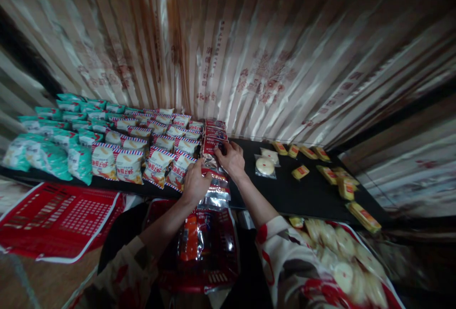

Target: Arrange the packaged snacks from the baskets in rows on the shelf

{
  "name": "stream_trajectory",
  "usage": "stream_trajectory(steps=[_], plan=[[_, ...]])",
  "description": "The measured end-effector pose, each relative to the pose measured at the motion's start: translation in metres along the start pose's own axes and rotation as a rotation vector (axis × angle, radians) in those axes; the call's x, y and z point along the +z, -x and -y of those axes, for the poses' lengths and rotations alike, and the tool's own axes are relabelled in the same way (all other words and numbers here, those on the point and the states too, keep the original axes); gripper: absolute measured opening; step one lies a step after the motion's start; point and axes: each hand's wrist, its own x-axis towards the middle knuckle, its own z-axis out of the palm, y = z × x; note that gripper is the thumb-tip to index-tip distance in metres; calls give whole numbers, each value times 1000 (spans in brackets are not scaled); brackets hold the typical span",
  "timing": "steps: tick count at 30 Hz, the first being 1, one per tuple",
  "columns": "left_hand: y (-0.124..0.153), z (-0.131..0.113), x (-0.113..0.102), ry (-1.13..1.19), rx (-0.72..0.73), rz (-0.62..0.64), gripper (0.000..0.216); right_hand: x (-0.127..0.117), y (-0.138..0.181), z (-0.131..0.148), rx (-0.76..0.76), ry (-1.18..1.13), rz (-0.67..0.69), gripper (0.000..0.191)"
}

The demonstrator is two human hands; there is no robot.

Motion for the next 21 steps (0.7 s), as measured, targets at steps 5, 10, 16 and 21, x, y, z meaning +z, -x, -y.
stream_trajectory(steps=[5, 10, 16, 21], plan=[[12, -9, -12, -273, 47, 8, 44, 8, -8, 0, -114, 29, 36, 54], [26, -6, -14, -435, 292, -70, 38, 15, -11, -2, -150, 3, 103, 53], [31, -1, -9, -330, 329, -40, 34, 15, -12, -2, -197, -58, 84, 49], [41, 8, -20, -251, 296, -145, 32, -6, 10, 0, -182, -288, -227, 44]])
